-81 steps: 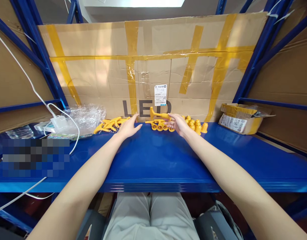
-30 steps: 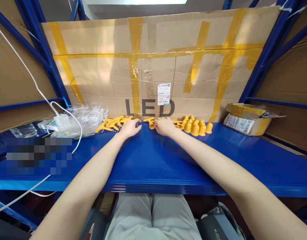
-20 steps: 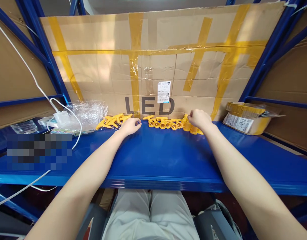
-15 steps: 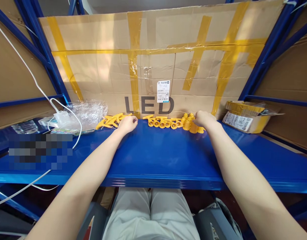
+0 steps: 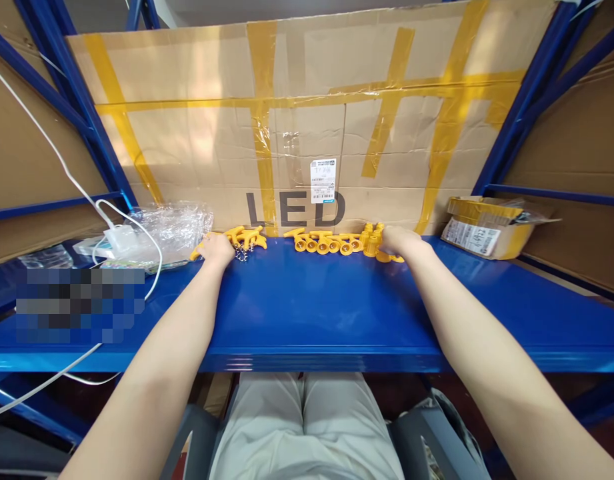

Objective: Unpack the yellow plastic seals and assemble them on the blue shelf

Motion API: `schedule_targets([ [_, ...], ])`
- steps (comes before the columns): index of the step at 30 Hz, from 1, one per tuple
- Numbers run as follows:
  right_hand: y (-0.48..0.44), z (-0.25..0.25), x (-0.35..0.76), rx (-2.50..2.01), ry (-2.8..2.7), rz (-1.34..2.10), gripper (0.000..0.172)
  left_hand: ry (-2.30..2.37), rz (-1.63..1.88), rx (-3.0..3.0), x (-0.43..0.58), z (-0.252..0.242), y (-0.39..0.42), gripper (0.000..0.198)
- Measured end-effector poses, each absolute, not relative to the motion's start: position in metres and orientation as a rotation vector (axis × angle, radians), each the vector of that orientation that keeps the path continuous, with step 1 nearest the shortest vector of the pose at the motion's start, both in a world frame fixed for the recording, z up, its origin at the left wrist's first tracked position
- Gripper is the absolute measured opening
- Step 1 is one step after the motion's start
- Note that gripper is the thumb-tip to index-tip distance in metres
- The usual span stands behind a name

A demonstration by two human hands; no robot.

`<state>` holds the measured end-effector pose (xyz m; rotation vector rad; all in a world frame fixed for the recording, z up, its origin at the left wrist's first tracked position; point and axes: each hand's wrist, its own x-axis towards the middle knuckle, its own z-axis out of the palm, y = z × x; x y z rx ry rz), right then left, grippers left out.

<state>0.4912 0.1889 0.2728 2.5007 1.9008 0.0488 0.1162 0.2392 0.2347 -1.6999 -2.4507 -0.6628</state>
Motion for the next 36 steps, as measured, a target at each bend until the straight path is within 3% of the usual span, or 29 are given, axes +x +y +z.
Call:
schedule_targets([
  [8, 0.183, 0.274, 0.473, 2.469, 1.941, 0.15, 0.045, -2.559, -0.536, -1.624, 0.117, 0.233, 0.237, 0.051],
  [12, 0.184, 0.274, 0.476, 2.471, 2.035, 0.141, 0.029, -2.546, -0.528, -1.727, 0.113, 0.231, 0.238, 0.046],
  [18, 0.183, 0.27, 0.467, 2.252, 2.332, -0.124, 0.015, -2.577, -0.48, -1.647, 0.109, 0.228, 0.241, 0.055],
  [25, 0.186, 0.254, 0.45, 2.106, 2.66, -0.222, 0.011, -2.55, -0.412, -1.615, 0.107, 0.225, 0.246, 0.044],
  [30, 0.188, 0.249, 0.446, 2.149, 2.661, -0.273, 0.023, -2.501, -0.501, -1.576, 0.11, 0.225, 0.248, 0.044],
  [36, 0.185, 0.25, 0.443, 2.057, 2.647, -0.251, 0.016, -2.412, -0.642, -1.626, 0.115, 0.231, 0.242, 0.035],
])
